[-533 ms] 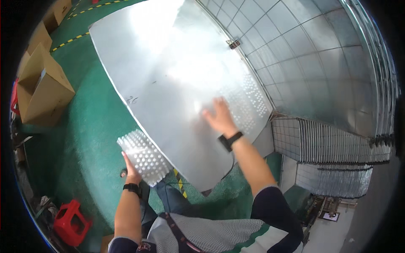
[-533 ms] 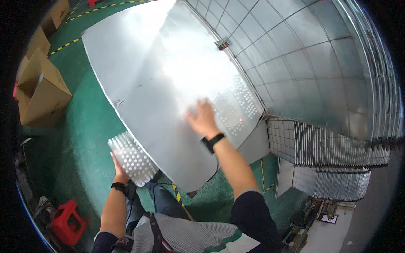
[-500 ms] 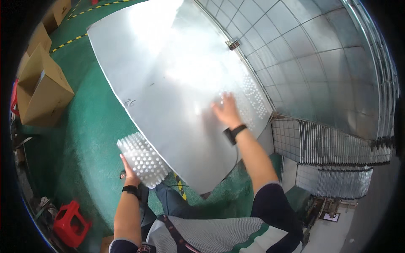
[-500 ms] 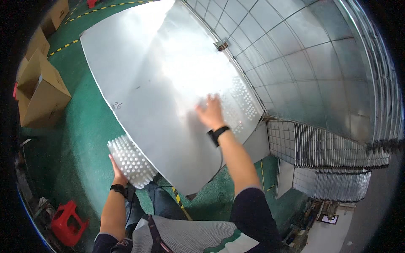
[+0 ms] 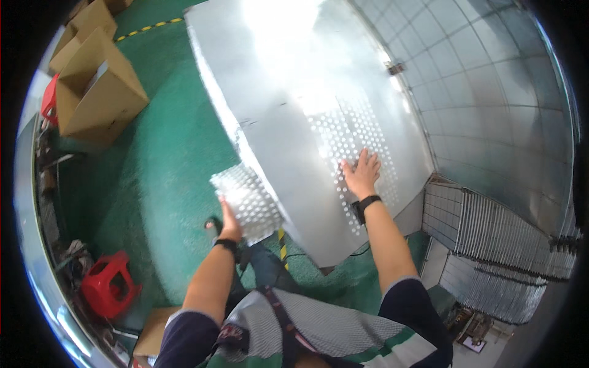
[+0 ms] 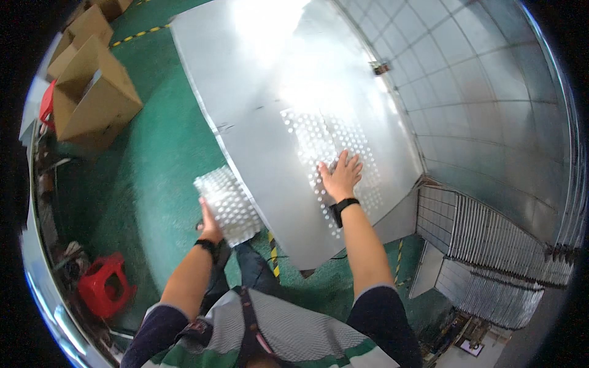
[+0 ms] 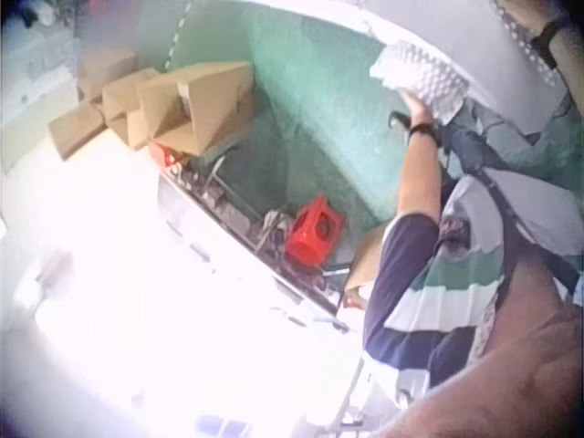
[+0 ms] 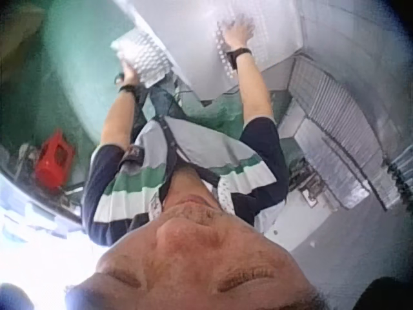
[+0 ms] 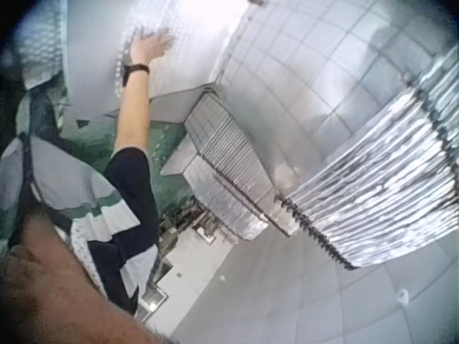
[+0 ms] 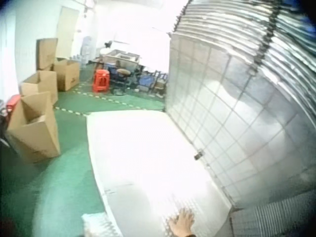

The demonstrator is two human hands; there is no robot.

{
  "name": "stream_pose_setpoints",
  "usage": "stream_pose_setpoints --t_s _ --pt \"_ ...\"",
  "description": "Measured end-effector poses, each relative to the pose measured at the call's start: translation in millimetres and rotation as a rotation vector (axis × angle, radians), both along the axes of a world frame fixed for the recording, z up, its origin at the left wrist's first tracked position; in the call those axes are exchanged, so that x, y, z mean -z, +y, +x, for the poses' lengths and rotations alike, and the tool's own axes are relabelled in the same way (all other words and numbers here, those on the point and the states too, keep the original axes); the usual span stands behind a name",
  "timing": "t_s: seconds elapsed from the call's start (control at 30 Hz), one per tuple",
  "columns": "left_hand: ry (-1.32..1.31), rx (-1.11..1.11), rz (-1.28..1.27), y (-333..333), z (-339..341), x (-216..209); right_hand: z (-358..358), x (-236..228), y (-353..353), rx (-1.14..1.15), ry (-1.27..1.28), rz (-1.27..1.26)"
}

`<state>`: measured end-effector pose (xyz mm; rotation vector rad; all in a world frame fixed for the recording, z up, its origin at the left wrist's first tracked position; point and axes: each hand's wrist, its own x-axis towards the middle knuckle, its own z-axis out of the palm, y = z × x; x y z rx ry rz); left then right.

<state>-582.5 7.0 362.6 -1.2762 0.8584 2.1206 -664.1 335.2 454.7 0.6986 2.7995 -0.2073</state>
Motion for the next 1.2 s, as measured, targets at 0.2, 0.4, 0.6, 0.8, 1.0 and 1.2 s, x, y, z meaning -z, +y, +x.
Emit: stream_pose_setpoints --t_s 0.2,0.4,0.6,0.8,1.0,1.2 --pt "0.106 -0.053 -0.007 2.8 18.9 56.9 88.9 2.8 -197.1 -0.127 -0.024 -0.03" --pt "0.15 -0.13 0.397 -36.2 12.5 39.2 106.5 -18.8 -212.5 -0.256 0.072 -0.025" --pt "0.036 -0.001 0.154 -9.4 -3.1 37.1 127.3 7.9 -184.4 -0.477 -0.064 0.117" --pt "0.081 0.027 0.252 -21.9 2.5 48.1 144.2 -19.1 -266.7 -0.439 -0.165 -0.091" --pt "0.083 0.009 0.34 -30.4 -1.3 34.7 152.7 -6.1 -156.0 -0.347 0.01 0.131" --pt "0.103 -0.013 0.113 -5.2 -0.3 71.2 152.5 -69.2 -141.7 -0.423 0.004 0.123"
